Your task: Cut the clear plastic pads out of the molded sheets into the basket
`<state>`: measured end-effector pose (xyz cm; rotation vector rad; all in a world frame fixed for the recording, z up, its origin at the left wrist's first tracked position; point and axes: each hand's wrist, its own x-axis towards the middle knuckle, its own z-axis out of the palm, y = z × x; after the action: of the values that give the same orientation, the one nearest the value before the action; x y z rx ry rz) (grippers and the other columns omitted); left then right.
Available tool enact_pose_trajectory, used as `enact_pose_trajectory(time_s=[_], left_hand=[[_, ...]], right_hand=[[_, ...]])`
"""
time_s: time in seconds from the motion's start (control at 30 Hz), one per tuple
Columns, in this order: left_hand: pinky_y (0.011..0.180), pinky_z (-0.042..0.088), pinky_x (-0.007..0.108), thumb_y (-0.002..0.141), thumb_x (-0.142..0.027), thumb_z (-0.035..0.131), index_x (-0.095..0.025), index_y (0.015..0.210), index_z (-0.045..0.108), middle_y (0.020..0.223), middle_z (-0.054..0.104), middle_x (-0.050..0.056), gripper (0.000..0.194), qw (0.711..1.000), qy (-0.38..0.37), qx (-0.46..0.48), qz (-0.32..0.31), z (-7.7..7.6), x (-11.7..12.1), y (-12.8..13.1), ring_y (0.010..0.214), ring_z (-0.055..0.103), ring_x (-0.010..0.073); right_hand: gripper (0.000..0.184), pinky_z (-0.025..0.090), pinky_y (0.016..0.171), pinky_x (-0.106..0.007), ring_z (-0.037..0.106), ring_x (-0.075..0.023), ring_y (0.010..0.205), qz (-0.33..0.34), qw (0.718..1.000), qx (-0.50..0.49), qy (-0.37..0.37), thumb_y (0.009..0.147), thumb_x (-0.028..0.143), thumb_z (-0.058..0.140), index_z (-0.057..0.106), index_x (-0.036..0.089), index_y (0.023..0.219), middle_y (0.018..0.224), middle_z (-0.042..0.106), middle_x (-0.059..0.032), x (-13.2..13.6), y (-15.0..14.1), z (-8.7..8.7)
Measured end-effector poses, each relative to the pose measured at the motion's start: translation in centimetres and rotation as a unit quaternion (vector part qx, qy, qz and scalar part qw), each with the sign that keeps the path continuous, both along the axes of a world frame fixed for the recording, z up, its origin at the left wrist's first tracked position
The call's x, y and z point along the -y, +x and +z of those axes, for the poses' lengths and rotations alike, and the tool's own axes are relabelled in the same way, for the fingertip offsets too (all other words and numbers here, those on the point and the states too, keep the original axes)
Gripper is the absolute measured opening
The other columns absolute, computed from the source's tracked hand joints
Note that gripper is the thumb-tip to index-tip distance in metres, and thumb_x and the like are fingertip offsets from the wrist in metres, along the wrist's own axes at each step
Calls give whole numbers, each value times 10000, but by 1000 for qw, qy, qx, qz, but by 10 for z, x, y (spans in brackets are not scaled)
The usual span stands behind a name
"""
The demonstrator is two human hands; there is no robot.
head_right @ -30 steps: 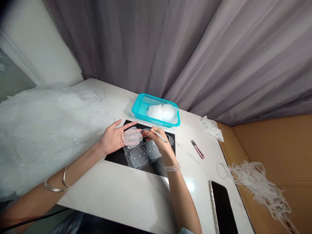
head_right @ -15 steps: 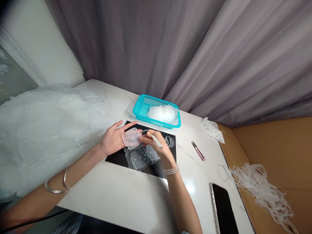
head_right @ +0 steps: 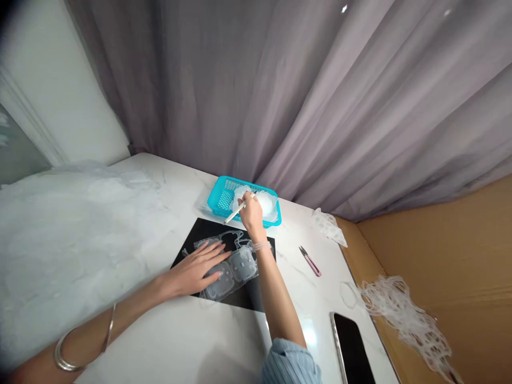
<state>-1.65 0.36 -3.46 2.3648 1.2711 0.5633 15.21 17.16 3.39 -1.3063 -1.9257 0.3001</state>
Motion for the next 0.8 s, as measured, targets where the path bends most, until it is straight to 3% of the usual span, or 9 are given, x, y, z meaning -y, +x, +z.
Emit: enact_pose_trajectory(time_s=[0.1,0.2,0.33,0.47,0.57,0.67,0.8], left_hand=[[1207,181,522,982,-447,423,-208,1512,391,1596,338,113,582,996,33,-87,-7,-13,-1,-1,1483,285,289],[1219,132,499,980,-502,406,-204,1521,372,1610,306,111,619,992,51,-114,-7,-19,-5,-6,1488,277,272],[1221,39,520,968,-537,401,-241,1534,342,1619,293,70,642,991,55,-125,13,-18,-12,-16,1501,239,269],[1193,-39,593,942,-506,449,-245,1538,328,1629,271,76,662,988,63,-141,26,-8,-13,-20,1519,154,313],[1204,-6,564,939,-344,442,-241,1536,311,1634,260,72,620,989,87,-111,-38,-2,-6,-13,1522,154,275],[1215,133,467,931,-218,406,-207,1480,401,1581,384,85,550,989,82,-68,-104,-5,5,-3,1486,283,236],[1188,232,468,925,-188,418,-188,1378,513,1504,493,123,463,991,73,-31,-105,-12,14,4,1427,396,274]], right_hand=[[115,419,741,-326,616,-241,801,-14,1000,20,-11,877,330,516,539,226,833,823,661,-73,23,22,-13],[234,408,679,-306,580,-210,691,-36,998,37,-37,923,401,470,459,236,757,748,629,-43,65,61,-24],[304,403,622,-281,516,-175,601,-24,993,66,-100,969,468,399,405,250,757,670,571,8,116,104,-37],[287,419,608,-299,542,-192,584,1,984,88,-156,968,498,399,453,252,830,694,590,7,136,126,-48],[318,422,607,-331,549,-222,583,-21,983,89,-160,983,510,358,505,245,886,678,576,-8,139,132,-45],[403,473,730,-375,623,-252,759,-39,988,34,-143,1013,494,282,582,225,1004,826,635,-68,146,122,-34],[446,518,821,-365,667,-225,851,-9,985,-63,-158,1019,481,300,639,218,1141,952,684,-83,164,86,-30]])
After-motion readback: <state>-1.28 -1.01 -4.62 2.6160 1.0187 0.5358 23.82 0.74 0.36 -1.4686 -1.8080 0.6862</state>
